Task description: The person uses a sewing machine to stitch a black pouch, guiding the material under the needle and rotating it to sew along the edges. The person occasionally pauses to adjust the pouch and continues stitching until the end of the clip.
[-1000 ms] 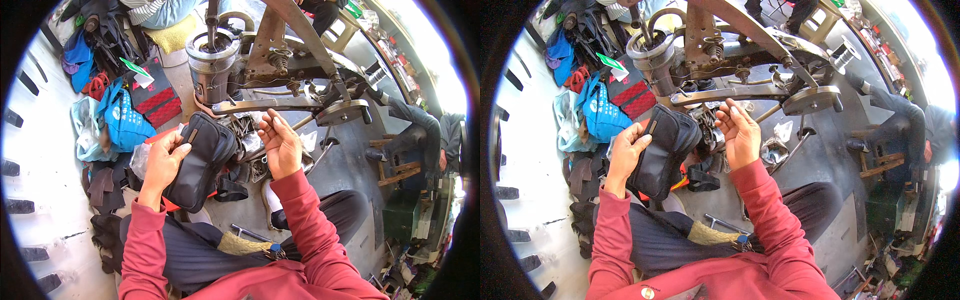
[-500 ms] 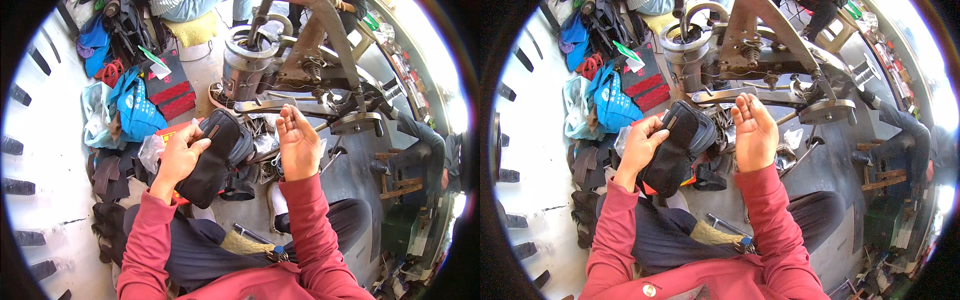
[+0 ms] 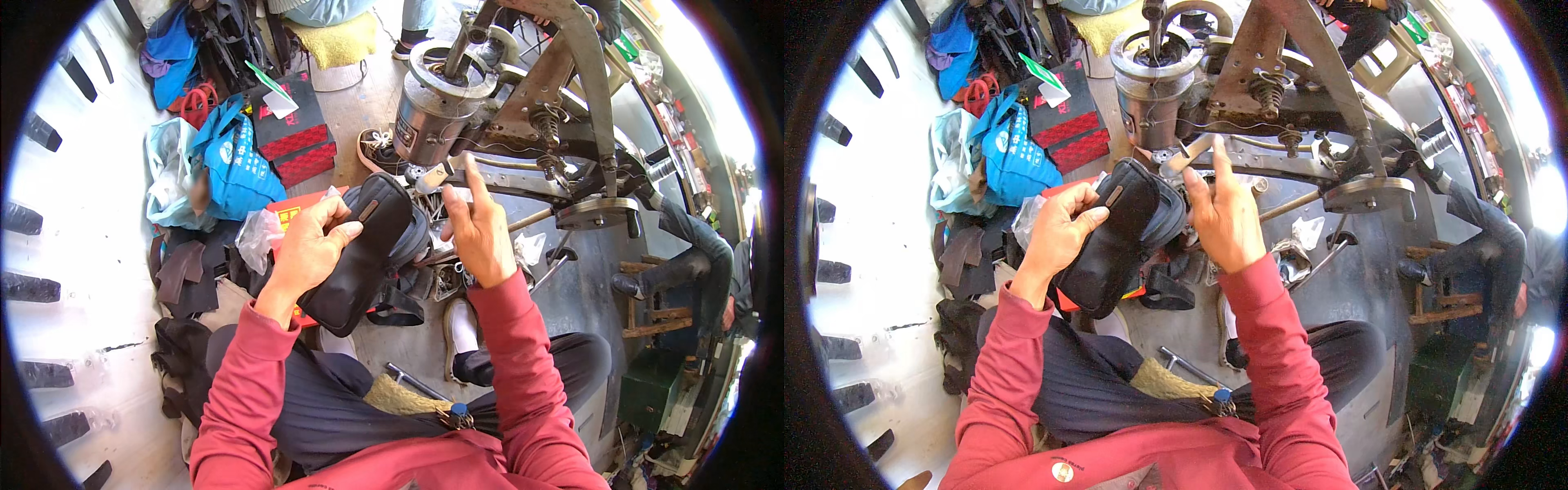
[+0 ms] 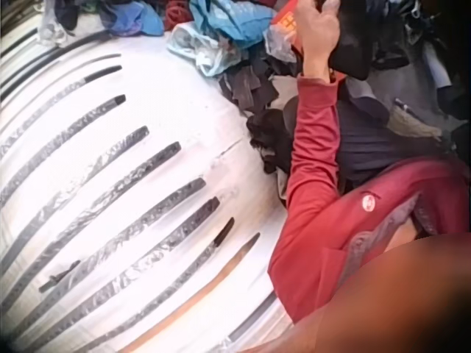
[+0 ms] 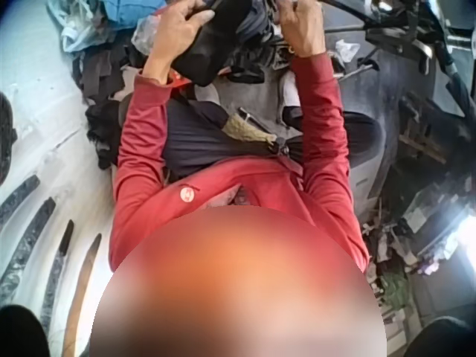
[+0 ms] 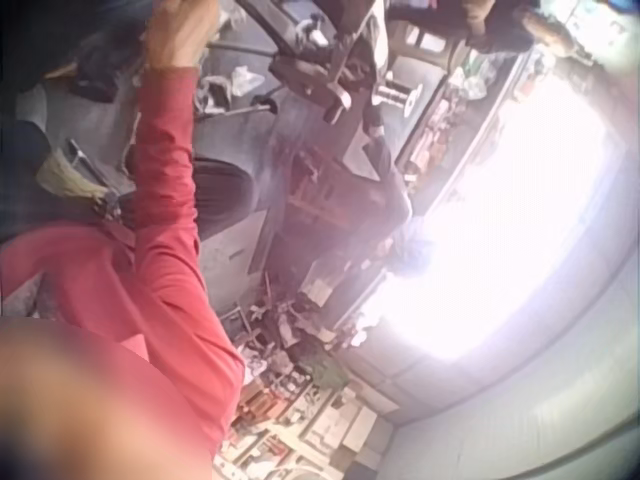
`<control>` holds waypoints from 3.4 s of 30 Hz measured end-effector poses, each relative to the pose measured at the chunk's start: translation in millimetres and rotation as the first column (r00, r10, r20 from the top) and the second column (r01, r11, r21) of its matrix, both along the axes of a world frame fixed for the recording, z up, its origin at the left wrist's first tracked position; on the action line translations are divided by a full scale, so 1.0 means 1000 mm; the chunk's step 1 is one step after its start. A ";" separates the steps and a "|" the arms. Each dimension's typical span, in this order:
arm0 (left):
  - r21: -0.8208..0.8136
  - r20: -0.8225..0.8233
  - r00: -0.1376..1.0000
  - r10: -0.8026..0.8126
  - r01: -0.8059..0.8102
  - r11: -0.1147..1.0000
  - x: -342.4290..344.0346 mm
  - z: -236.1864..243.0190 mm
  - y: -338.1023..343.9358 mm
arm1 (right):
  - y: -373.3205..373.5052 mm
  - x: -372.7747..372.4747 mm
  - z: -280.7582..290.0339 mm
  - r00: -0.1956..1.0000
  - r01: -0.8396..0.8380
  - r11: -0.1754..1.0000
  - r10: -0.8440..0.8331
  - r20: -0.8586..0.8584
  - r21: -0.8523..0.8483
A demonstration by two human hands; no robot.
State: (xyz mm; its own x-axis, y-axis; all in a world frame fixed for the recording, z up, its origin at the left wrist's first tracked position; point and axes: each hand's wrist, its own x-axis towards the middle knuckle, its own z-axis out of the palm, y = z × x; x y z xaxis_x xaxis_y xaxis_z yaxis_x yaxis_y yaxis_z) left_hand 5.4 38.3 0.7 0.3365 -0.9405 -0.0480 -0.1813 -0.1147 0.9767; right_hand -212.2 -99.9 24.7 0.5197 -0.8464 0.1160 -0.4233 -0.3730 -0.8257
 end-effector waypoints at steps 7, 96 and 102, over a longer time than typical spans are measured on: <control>-0.005 -0.021 1.000 0.000 0.000 1.000 0.000 0.000 -0.001 | -0.013 0.009 0.008 0.987 -0.144 0.958 0.121 0.108 0.247; -0.007 0.027 0.999 0.027 -0.026 1.000 0.006 -0.003 -0.005 | -0.074 0.013 0.032 0.853 -0.475 0.849 0.380 -0.359 -0.232; -0.014 0.024 0.999 0.023 -0.022 1.000 0.006 -0.003 -0.004 | -0.079 0.008 0.028 0.846 -0.506 0.825 0.419 -0.331 -0.250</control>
State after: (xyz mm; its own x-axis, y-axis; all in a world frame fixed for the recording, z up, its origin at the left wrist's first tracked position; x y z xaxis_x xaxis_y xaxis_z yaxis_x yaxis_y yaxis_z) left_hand 10.9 34.0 -2.6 0.3586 -0.9331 -0.0266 -0.2026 -0.1056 0.9735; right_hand -204.2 -178.8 52.2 0.8876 -0.4371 0.1455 -0.3081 -0.7980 -0.5180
